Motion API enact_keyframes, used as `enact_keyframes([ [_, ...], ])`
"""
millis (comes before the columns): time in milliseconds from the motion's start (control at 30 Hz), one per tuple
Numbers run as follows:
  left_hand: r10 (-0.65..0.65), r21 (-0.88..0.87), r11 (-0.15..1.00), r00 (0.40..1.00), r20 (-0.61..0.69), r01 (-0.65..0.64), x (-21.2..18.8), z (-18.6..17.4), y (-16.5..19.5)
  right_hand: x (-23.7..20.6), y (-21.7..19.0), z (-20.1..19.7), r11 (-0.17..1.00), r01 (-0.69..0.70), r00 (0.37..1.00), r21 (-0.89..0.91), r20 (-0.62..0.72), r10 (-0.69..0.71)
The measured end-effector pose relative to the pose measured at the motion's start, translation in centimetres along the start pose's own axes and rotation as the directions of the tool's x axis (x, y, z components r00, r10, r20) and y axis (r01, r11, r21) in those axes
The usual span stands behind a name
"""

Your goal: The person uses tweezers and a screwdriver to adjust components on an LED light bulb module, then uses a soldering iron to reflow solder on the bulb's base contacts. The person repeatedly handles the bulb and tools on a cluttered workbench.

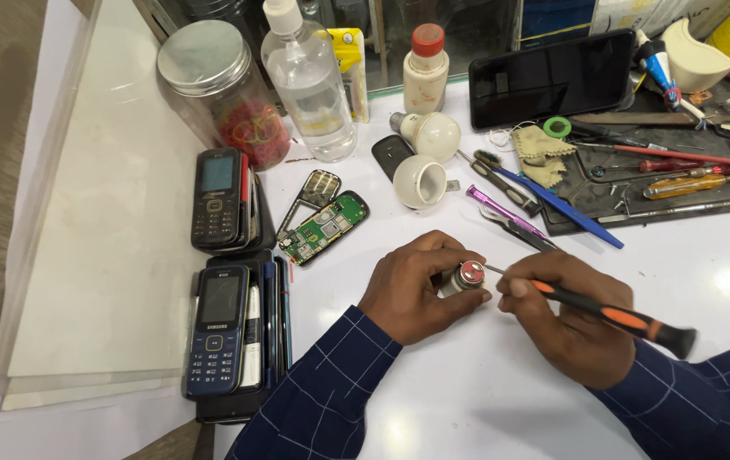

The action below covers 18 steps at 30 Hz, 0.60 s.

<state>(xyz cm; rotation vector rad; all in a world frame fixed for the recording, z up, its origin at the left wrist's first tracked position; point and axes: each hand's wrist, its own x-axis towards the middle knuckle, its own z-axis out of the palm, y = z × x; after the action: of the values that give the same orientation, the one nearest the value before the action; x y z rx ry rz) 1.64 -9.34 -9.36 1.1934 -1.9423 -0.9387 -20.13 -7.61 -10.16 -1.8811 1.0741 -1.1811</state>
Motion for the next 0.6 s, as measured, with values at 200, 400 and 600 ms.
enact_keyframes([
  [200,-0.012,-0.006,1.0,1.0,0.004,0.012,-0.07,-0.12,0.07,0.05,0.03,0.07,1.0,0.006,1.0,-0.018,0.008,-0.006],
  [400,-0.001,-0.017,1.0,1.0,0.006,0.001,-0.07,-0.23,0.24,0.05,-0.01,0.11,1.0,-0.005,1.0,0.015,0.0,0.005],
  [600,-0.015,-0.024,1.0,1.0,0.015,0.016,-0.16,-0.22,0.08,-0.05,0.0,0.19,0.999,-0.018,1.0,-0.038,-0.006,0.018],
])
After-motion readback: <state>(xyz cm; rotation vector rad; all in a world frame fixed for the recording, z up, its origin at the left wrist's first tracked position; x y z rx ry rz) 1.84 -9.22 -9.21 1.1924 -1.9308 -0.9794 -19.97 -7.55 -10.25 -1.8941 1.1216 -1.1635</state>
